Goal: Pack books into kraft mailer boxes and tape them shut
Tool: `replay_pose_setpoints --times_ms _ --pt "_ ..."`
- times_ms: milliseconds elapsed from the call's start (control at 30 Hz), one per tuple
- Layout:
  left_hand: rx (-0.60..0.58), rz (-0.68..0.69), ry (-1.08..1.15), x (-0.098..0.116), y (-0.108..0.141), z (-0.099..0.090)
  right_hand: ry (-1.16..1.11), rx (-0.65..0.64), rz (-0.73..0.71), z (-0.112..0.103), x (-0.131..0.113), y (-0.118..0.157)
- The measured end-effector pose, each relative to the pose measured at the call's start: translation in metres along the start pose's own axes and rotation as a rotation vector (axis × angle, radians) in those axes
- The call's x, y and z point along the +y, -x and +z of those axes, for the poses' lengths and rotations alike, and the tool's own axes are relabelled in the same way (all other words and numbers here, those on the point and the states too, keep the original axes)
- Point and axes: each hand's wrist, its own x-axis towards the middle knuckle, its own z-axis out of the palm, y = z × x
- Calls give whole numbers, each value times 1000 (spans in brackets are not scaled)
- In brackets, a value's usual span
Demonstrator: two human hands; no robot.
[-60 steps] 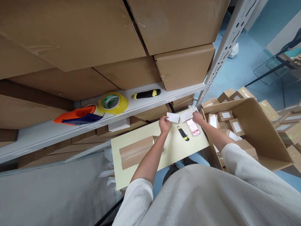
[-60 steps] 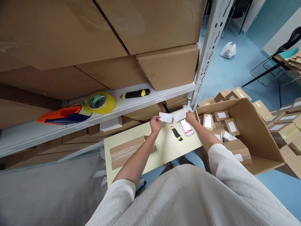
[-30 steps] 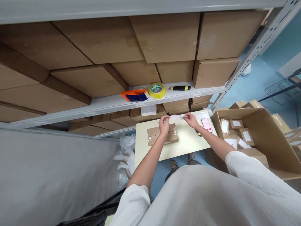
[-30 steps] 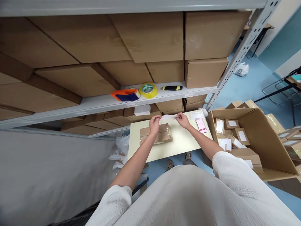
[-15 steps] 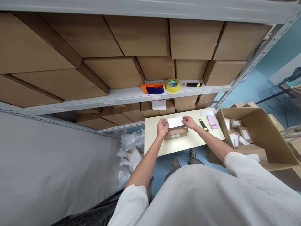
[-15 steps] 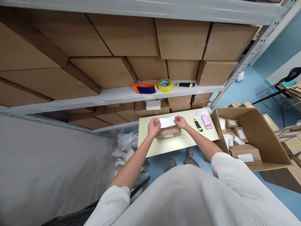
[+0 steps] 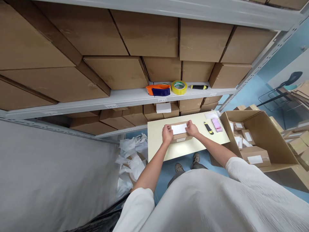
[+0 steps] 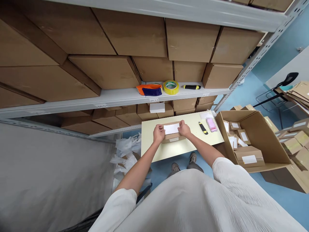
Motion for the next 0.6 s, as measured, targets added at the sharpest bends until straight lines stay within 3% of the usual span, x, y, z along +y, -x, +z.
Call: replay_pose_setpoints --times_ms 600 --pt "-96 196 -280 -11 6 2 441 -3 -57 2 -20 6"
